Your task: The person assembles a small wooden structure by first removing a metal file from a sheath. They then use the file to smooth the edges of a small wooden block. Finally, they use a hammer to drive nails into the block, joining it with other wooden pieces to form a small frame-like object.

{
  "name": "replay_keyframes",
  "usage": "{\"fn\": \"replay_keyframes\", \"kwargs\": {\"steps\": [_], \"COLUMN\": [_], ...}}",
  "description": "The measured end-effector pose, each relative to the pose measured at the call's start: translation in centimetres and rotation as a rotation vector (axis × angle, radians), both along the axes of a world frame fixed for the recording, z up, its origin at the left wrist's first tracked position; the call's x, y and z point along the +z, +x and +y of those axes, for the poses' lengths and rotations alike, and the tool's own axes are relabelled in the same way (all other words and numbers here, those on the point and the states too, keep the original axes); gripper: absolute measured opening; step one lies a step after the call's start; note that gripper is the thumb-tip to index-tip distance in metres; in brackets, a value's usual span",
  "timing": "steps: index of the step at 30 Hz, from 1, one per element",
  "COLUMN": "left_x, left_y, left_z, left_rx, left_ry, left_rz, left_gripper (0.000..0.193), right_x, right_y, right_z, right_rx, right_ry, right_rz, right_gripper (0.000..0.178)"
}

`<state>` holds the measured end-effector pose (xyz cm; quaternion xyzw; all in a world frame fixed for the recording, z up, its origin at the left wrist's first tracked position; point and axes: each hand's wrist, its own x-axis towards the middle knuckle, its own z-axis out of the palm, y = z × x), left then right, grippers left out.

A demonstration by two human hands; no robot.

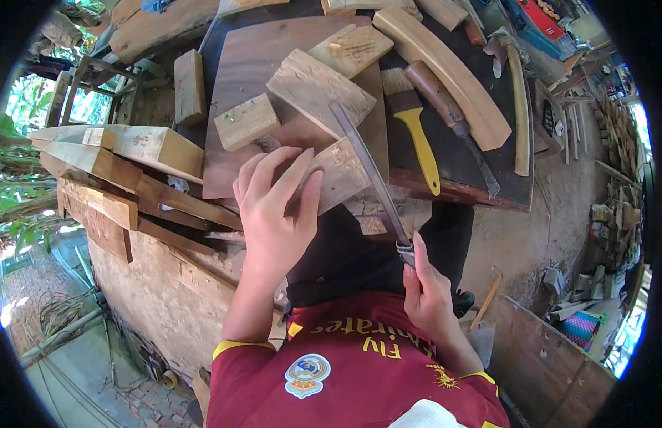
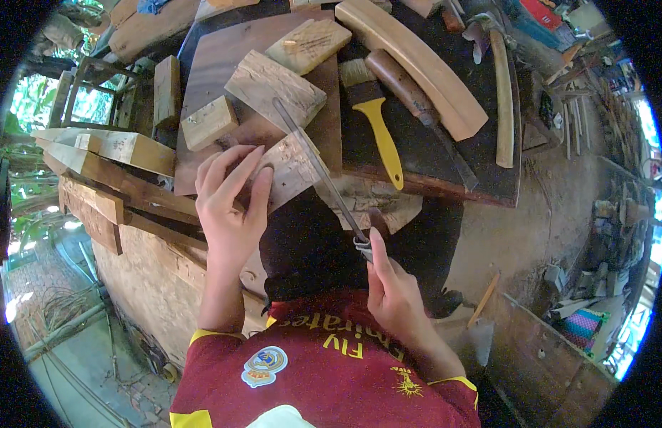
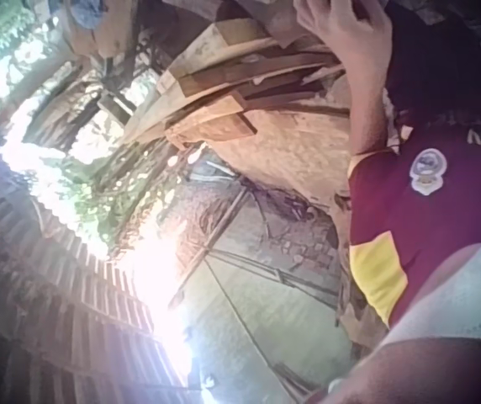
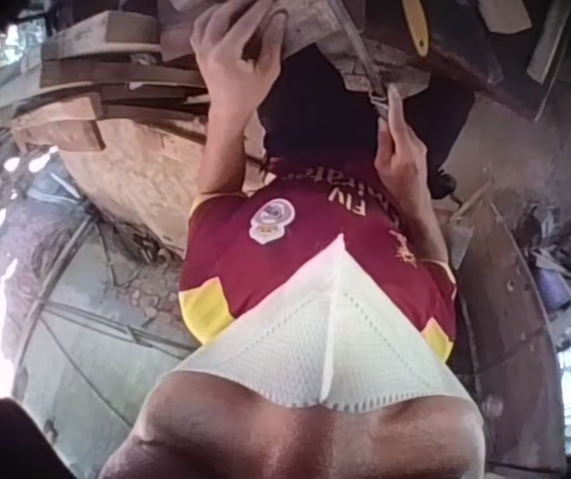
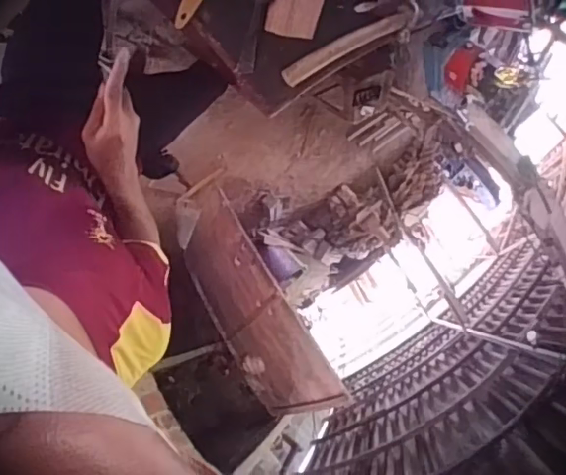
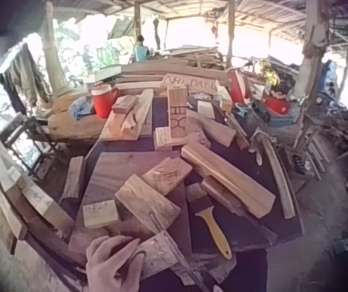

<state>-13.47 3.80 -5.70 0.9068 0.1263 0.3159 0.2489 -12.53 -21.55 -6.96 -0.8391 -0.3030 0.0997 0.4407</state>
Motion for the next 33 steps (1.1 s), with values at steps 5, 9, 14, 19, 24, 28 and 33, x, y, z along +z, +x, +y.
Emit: {"fn": "replay_keyframes", "kwargs": {"steps": [5, 9, 14, 19, 24, 28, 33], "left_x": [0.1, 0.5, 0.8, 0.2, 1.2, 1.7, 1.0], "left_y": [-0.3, -0.1, 1.2, 2.0, 1.8, 1.3, 0.8], "left_z": [-0.1, 0.7, 1.2, 1.2, 0.2, 0.2, 0.4], "left_rx": [0.040, 0.072, 0.116, 0.055, -0.113, -0.136, -0.165], "left_ry": [-0.045, -0.075, -0.103, 0.029, 0.075, 0.055, 0.049], "left_rz": [0.016, 0.005, -0.056, -0.044, 0.076, 0.113, 0.079], "left_gripper": [0.024, 0.023, 0.021, 0.023, 0.041, 0.045, 0.042], "right_x": [0.7, 0.7, 1.2, 1.6, 1.7, 2.5, 3.3], "right_y": [0.7, 1.5, 3.1, 3.7, 3.7, 1.8, -0.6], "right_z": [-0.1, 1.5, 3.4, 3.4, 1.2, -0.7, -1.6], "right_rx": [0.068, 0.031, -0.005, -0.021, -0.086, -0.050, 0.056], "right_ry": [-0.110, -0.091, -0.106, -0.100, 0.020, -0.057, -0.188], "right_rz": [0.022, -0.054, -0.105, -0.101, -0.119, -0.080, -0.018], "right_gripper": [0.050, 0.062, 0.071, 0.073, 0.065, 0.061, 0.068]}}
